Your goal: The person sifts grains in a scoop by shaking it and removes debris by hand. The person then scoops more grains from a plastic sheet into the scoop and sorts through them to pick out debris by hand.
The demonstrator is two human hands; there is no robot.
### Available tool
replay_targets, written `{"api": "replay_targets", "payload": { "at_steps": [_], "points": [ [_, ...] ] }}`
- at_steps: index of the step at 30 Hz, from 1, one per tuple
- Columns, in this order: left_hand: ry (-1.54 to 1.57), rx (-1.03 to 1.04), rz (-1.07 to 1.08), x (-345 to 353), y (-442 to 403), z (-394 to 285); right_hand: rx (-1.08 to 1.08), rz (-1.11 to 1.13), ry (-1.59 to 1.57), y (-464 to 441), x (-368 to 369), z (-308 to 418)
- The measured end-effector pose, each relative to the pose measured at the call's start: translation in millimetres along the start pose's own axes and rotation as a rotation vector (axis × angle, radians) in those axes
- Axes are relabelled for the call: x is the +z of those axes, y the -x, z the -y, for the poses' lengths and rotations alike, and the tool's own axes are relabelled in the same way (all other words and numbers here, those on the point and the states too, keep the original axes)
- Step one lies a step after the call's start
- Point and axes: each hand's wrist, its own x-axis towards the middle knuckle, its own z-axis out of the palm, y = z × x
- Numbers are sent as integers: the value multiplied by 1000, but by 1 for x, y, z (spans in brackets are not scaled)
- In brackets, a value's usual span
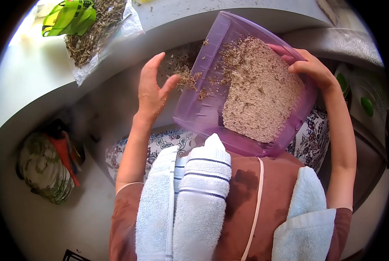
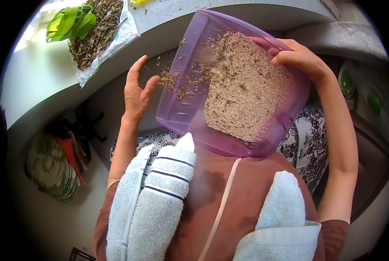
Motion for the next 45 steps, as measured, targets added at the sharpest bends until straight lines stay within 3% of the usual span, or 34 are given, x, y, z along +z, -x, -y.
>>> {"api": "replay_targets", "payload": {
  "at_steps": [1,2,5,6,9,10,11,13,15,17,22,23,25,26,29,30,33,34,37,38,41,43,45],
  "points": [
    [-199,67,-79,-1,-2,2,-5,-3,7,0,1,1],
    [-40,28,-74,3,-4,-1,-13,-5,20,1,2,2],
    [254,-136,229,11,-6,-40,-18,4,30,1,3,2],
    [158,-160,284,14,-9,-46,-17,9,27,1,2,1],
    [353,-436,301,16,-19,-35,-5,-19,104,3,0,1],
    [367,-411,138,27,-15,-10,-4,-24,78,3,1,1],
    [-18,-265,50,22,-14,-4,-1,-28,51,4,2,0],
    [-200,-143,-7,14,-4,-2,14,-32,-5,8,4,0],
    [167,-214,236,3,3,-33,31,-19,-63,8,7,2],
    [177,-260,375,4,4,-59,-6,-17,3,7,4,0],
    [504,-534,344,12,-6,-45,-48,-11,-6,7,7,0],
    [469,-526,281,12,-8,-28,-46,-11,6,7,7,1],
    [-120,-178,-29,16,-8,-11,-46,-10,30,6,5,0],
    [-203,-149,-22,13,-11,-17,-49,-11,44,5,3,-3],
    [141,-221,196,16,-15,-54,-52,-17,81,4,2,-3],
    [118,-155,234,18,-15,-57,-55,-22,85,4,4,-2],
    [243,-310,306,18,-20,-59,-62,-47,84,4,9,2],
    [381,-330,271,22,-20,-48,-61,-40,68,4,8,0],
    [370,-484,336,13,-33,-35,-53,-24,45,3,7,-4],
    [393,-486,259,15,-36,-32,-48,-25,52,3,6,-4],
    [-187,45,-22,22,-37,-43,-47,-26,61,4,7,-1],
    [3,-34,127,26,-35,-63,-44,-25,34,4,10,2],
    [-134,97,144,32,-31,-75,-38,-32,-22,5,15,6]
  ]
}}
